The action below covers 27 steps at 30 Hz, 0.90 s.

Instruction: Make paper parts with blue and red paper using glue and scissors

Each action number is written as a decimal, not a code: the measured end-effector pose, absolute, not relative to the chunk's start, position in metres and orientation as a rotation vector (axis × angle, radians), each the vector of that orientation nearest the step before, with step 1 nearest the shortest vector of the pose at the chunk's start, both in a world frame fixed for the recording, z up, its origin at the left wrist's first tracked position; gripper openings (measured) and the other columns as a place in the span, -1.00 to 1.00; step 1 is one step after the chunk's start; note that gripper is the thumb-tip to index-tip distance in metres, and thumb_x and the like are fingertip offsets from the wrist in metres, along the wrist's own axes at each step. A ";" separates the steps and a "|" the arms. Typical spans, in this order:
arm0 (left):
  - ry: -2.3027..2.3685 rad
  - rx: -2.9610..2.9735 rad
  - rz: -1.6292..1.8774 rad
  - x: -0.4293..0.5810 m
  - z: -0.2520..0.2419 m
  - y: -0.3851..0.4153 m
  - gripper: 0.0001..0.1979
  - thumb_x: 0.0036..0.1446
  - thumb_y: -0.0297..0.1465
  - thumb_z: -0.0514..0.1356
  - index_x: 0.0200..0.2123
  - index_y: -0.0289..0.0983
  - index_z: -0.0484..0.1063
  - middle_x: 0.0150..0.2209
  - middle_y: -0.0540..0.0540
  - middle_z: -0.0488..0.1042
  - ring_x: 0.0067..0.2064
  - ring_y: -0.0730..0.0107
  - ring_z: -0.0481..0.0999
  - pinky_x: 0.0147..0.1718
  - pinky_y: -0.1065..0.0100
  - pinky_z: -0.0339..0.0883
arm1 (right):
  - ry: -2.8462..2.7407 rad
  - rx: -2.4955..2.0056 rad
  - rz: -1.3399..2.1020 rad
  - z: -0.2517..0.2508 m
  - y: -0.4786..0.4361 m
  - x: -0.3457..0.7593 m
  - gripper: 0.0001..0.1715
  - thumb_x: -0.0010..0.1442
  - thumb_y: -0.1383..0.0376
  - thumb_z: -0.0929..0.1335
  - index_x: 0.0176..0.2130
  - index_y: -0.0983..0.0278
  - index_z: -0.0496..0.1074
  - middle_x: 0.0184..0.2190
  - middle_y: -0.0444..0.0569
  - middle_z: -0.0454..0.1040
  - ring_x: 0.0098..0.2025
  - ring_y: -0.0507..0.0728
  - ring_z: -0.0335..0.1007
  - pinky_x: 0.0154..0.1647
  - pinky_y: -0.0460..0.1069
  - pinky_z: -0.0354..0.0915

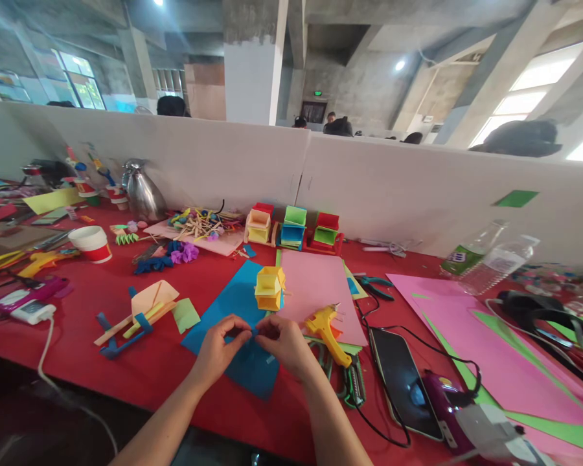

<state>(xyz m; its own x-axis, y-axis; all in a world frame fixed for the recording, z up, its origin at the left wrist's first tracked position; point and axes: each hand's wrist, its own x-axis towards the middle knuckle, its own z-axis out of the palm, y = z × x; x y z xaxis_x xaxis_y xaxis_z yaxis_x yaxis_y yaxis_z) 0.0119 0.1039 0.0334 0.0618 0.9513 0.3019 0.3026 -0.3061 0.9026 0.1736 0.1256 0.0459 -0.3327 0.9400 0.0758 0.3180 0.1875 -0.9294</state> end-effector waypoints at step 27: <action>1.321 1.874 1.271 0.015 0.029 0.104 -0.86 0.11 -0.34 0.08 -0.45 -0.25 0.34 -0.42 -0.02 0.39 -0.33 0.40 0.41 -0.32 0.40 0.30 | -1.622 -1.247 1.243 0.043 0.126 0.169 -0.90 -0.10 0.36 0.34 -0.47 0.34 0.45 -0.60 -0.15 0.41 -0.57 -0.04 0.24 -0.58 -0.16 0.13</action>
